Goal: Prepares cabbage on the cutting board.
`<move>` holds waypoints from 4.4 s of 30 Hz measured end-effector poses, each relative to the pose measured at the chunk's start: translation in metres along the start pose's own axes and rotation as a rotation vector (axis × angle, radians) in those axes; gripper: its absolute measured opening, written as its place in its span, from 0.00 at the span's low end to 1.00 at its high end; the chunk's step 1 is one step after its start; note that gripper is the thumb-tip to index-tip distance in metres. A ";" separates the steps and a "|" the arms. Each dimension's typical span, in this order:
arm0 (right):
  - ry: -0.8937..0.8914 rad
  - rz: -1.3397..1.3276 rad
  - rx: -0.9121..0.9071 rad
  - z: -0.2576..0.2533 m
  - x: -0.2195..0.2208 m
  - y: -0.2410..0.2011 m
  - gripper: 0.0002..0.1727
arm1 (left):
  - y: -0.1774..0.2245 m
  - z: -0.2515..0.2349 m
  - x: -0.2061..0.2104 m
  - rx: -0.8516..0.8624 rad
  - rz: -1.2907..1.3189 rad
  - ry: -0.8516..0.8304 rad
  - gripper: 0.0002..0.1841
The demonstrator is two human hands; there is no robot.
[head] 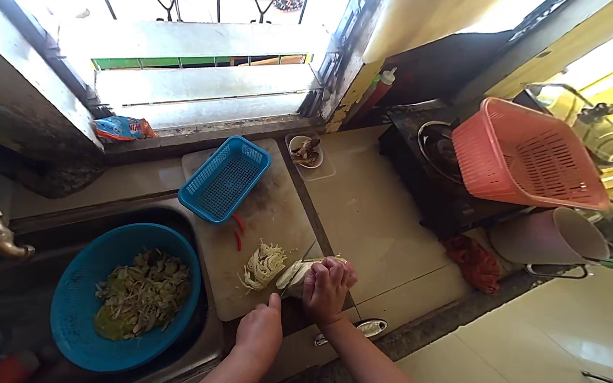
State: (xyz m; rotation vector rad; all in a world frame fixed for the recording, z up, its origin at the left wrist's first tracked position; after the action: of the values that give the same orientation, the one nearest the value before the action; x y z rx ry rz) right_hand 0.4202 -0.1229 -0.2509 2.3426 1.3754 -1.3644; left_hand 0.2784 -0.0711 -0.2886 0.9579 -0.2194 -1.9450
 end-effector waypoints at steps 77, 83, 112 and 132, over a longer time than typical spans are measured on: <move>-0.144 -0.086 -0.071 -0.014 0.003 -0.004 0.18 | -0.032 -0.004 -0.027 0.033 0.028 0.016 0.23; -0.075 0.043 0.061 -0.013 0.005 -0.012 0.17 | -0.028 0.022 -0.039 0.042 0.077 0.035 0.19; 0.001 0.097 0.136 -0.010 0.008 -0.012 0.16 | -0.010 -0.010 -0.006 0.024 0.066 -0.024 0.24; -0.048 0.021 0.176 -0.014 0.008 -0.002 0.19 | -0.008 0.072 -0.029 0.037 -0.037 0.090 0.16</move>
State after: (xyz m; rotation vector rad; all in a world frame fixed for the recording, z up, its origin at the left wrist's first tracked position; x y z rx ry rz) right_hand 0.4290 -0.1098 -0.2482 2.4043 1.2624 -1.5851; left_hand 0.2304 -0.0595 -0.2283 1.0777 -0.1885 -1.9321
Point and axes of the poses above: each hand's wrist, its own z-axis away from the middle knuckle, its own x-axis out of the palm, y = z × x, the point moved 8 cm from there along -z, towards the middle knuckle, and after that the axes turned 15 degrees about x, right-handed, at the moved point
